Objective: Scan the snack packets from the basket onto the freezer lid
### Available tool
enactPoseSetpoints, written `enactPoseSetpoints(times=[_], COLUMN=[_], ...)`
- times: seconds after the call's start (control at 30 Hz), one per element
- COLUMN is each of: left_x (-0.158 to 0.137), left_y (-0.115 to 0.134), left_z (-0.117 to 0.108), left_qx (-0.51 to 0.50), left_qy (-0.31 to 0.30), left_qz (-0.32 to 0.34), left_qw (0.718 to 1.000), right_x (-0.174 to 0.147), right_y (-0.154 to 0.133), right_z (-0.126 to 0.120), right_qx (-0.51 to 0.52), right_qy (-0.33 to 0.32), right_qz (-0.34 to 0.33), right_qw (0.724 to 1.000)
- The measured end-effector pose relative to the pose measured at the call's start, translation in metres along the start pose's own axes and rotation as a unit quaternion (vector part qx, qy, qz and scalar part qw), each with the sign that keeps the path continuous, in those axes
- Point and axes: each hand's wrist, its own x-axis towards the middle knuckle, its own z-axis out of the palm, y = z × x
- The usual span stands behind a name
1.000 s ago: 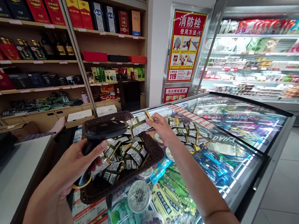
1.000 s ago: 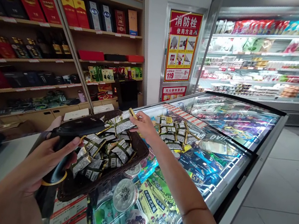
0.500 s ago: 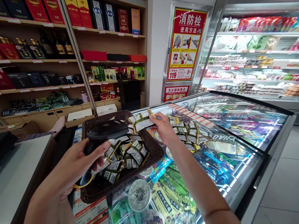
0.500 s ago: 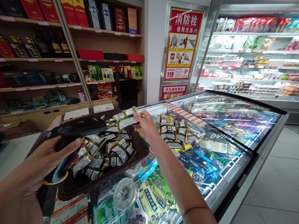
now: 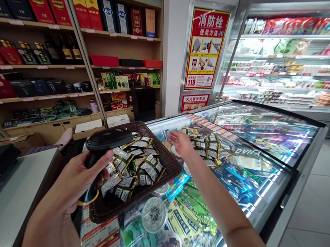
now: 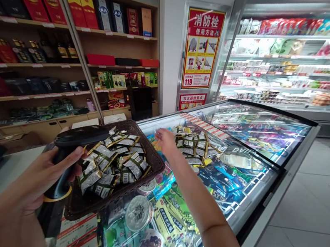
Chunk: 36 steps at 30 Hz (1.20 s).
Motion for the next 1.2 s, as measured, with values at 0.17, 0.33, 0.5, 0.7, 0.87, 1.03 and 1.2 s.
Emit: enactPoseSetpoints(times=[0.17,0.33,0.5,0.7,0.87,1.03,1.2], left_x=[0.0,0.003,0.006,0.008,0.003,-0.002,0.001], left_y=[0.0,-0.003,-0.007,-0.008,-0.004,-0.003,-0.007], left_z=[0.0,-0.001,-0.002,-0.002,-0.001,-0.001,-0.001], left_qx=[0.027,0.039,0.047,0.049,0.046,0.056,0.086], left_qy=[-0.013,-0.021,-0.033,-0.029,-0.044,-0.086,-0.122], left_qz=[-0.007,-0.019,-0.03,-0.028,-0.016,-0.016,0.004], left_qw=[1.0,0.999,0.998,0.998,0.998,0.995,0.989], right_x=[-0.038,-0.055,-0.054,-0.045,-0.044,-0.046,-0.042], right_y=[0.019,0.021,0.014,0.014,0.008,-0.008,-0.014], right_z=[0.015,0.013,0.013,0.016,0.017,0.016,0.016], right_qx=[-0.5,-0.656,-0.71,-0.511,-0.309,-0.2,-0.149], right_qy=[-0.328,-0.314,-0.375,-0.401,-0.322,-0.231,-0.171], right_qz=[-0.136,-0.168,-0.111,-0.157,-0.101,-0.079,-0.075], right_qw=[0.79,0.666,0.585,0.744,0.889,0.949,0.971])
